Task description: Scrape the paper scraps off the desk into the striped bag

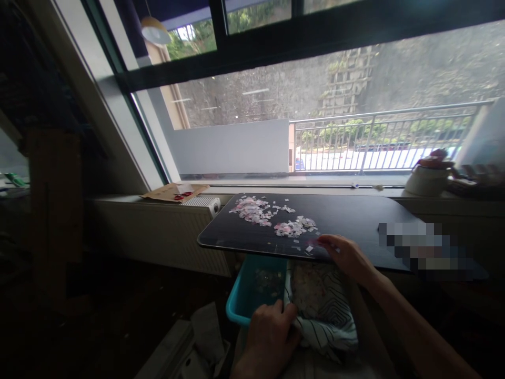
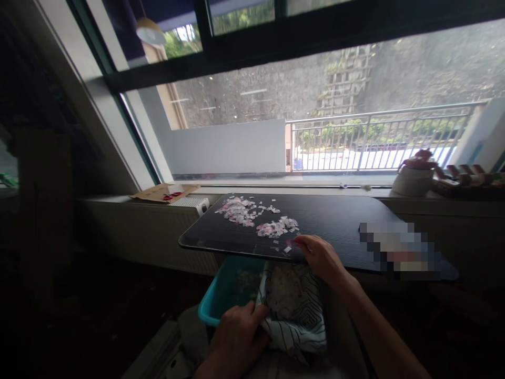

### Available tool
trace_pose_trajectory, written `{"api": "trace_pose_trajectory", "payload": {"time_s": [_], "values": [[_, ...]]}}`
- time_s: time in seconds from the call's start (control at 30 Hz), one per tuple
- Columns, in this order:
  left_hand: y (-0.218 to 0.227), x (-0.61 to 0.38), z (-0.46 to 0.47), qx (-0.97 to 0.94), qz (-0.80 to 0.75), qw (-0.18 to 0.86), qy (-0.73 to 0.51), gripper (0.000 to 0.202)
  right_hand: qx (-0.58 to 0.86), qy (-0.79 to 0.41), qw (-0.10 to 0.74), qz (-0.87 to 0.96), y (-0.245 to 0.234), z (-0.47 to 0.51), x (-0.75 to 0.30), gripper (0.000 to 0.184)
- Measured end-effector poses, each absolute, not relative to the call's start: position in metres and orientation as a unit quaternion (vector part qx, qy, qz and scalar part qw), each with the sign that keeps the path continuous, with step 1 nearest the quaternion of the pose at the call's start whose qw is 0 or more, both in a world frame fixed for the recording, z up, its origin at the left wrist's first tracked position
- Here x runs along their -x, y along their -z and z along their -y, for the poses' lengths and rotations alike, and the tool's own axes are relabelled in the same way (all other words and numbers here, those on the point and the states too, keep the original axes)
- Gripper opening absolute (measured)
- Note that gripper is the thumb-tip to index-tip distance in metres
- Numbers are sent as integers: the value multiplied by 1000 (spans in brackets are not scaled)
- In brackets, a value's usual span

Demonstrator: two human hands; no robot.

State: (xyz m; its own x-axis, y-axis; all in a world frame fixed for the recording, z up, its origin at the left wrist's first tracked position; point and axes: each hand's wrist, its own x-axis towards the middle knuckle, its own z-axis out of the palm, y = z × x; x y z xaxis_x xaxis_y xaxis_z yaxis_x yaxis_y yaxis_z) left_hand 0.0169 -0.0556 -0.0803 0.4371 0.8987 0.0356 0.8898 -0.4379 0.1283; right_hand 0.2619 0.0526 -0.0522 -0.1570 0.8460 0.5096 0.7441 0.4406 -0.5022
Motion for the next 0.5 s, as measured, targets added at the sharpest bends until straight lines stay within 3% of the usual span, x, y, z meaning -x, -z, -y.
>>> {"api": "trace_pose_trajectory", "payload": {"time_s": [0.33, 0.5], "values": [[81, -19, 57, -846, -529, 44, -52, 14, 497, -41, 384, 777, 59, -15, -269, 26], [80, -18, 57, -845, -530, 58, -42, 16, 615, 48, 366, 697, 44, -60, -271, 32]]}}
